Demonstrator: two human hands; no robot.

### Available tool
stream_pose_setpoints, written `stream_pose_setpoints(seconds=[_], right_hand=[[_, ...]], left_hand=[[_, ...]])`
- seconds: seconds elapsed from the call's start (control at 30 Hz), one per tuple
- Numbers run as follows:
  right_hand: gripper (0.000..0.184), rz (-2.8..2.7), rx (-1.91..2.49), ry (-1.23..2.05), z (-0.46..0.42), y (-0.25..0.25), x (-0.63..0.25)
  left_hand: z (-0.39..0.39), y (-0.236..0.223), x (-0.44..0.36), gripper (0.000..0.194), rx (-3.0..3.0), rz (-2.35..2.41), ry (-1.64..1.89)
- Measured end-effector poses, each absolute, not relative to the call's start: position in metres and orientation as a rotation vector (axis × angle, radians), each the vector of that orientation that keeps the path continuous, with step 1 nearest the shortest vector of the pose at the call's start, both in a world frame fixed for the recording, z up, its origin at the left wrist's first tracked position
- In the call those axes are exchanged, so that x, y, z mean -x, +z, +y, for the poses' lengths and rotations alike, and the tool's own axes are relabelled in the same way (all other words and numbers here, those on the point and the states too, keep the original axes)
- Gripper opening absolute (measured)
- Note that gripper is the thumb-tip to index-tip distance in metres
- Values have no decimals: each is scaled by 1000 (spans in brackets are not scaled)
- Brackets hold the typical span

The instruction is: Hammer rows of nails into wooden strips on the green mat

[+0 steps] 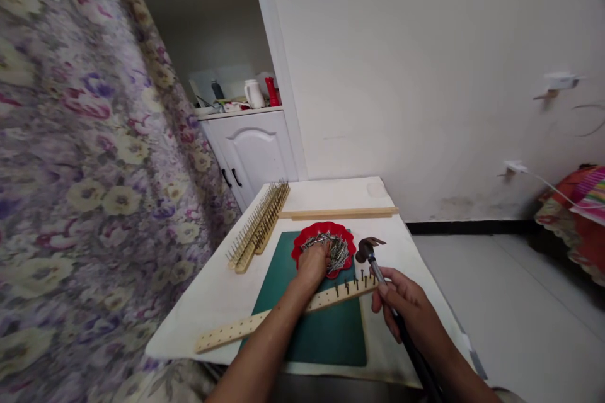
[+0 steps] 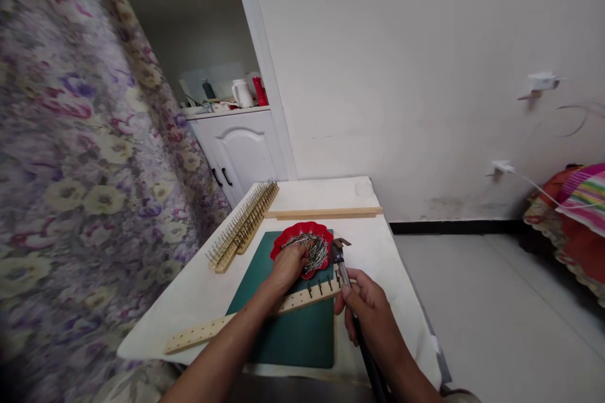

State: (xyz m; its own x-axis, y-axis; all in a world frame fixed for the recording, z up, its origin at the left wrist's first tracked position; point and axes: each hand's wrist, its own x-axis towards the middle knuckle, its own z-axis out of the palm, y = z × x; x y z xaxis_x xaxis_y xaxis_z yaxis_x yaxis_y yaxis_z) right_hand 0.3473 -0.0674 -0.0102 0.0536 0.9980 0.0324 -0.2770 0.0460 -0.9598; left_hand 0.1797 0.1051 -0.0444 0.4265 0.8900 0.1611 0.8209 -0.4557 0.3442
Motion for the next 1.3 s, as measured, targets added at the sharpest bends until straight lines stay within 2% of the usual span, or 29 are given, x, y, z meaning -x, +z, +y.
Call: stream_pose_setpoints(seconds=[0.2,0.33,0.43,0.6,0.9,1.3], right_hand=[[35,-1005,984,1273,-66,-11,-347],[37,-1016,980,1263,-64,-14,-344],[39,-1027,987,1272,-64,-16,-341],[38,-1045,994,1266,-66,-17,-336],[37,-1077,974,1279,-72,-12,-333],[37,-1089,943,1395,-71,-19,-325]], left_hand=[[94,-33,-171,14,-2487,1466,550],[68,-23,-146,12,-2351,1381,908],[42,-29,-127,9,-2018,1331,1058],[16,-55,-124,21,-1606,1178,1029],[24,-76,-142,18,-1729,1294,1074],[21,-74,-145,16,-1892,1328,1015]])
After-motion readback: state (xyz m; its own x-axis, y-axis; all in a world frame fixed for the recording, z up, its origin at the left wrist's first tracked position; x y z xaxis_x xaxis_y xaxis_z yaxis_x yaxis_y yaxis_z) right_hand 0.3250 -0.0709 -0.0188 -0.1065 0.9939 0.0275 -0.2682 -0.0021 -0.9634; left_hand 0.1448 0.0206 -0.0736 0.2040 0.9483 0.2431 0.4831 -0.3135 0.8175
